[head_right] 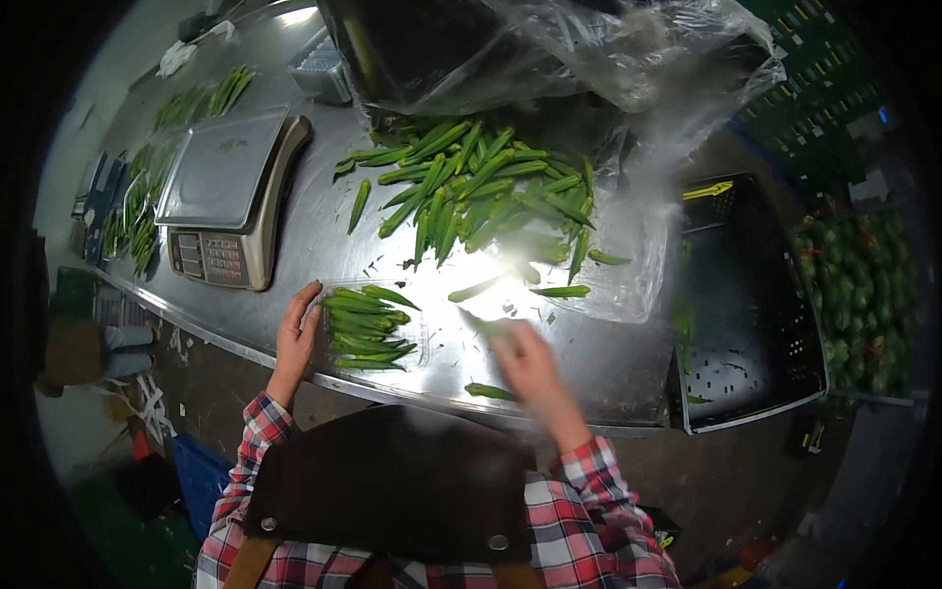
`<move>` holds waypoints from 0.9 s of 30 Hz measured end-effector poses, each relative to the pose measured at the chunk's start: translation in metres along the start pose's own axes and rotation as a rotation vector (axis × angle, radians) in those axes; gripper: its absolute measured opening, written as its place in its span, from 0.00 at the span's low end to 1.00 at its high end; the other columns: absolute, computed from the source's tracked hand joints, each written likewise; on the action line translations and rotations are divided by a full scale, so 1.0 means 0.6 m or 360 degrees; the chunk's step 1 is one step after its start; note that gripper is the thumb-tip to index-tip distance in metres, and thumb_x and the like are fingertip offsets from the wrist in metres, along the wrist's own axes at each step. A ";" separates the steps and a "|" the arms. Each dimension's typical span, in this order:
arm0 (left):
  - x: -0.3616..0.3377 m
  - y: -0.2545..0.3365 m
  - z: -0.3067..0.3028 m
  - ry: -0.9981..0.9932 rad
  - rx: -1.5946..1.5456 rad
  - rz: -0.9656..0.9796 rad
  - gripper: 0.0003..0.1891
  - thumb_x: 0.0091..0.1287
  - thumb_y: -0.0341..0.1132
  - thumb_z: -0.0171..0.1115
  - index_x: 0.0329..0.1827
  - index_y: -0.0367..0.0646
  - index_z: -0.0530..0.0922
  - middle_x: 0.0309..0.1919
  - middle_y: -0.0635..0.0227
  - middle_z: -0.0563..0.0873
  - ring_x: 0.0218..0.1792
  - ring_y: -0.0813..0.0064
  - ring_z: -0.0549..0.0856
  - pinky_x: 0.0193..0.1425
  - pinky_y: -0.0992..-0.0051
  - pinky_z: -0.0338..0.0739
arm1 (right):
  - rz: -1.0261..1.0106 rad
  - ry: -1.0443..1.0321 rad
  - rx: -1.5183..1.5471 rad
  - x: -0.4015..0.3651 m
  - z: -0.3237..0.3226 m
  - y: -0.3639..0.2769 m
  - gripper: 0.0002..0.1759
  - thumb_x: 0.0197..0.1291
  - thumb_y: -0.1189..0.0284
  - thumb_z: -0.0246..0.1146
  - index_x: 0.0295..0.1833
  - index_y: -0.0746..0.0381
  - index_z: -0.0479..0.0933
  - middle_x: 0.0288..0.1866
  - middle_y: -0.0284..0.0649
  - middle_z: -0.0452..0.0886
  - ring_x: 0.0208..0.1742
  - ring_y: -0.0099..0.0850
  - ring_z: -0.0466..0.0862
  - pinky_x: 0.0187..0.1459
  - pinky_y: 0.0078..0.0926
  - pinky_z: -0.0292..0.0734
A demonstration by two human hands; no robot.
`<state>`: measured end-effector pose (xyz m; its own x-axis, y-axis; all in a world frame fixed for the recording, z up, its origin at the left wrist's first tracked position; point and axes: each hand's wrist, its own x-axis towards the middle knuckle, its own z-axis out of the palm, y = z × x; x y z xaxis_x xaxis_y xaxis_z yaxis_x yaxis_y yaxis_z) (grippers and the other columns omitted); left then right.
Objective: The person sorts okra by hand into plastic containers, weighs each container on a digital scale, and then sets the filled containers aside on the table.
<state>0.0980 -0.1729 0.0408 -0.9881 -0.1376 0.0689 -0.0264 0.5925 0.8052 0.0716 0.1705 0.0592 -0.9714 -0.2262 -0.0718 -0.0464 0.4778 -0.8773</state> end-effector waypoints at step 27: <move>-0.062 -0.035 0.007 0.0009 0.0424 -0.0649 0.24 0.56 0.29 0.58 0.57 0.40 0.66 0.22 0.53 0.77 0.26 0.55 0.78 0.33 0.62 0.72 | -0.0376 0.0212 -0.0656 0.036 -0.075 0.045 0.10 0.52 0.75 0.60 0.41 0.63 0.75 0.40 0.43 0.74 0.36 0.42 0.78 0.36 0.34 0.74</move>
<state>0.1345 -0.1767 0.0187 -0.8884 -0.4045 -0.2173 -0.4498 0.6718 0.5885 0.0391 0.2171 0.0552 -0.9432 -0.2714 0.1914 -0.3313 0.7288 -0.5993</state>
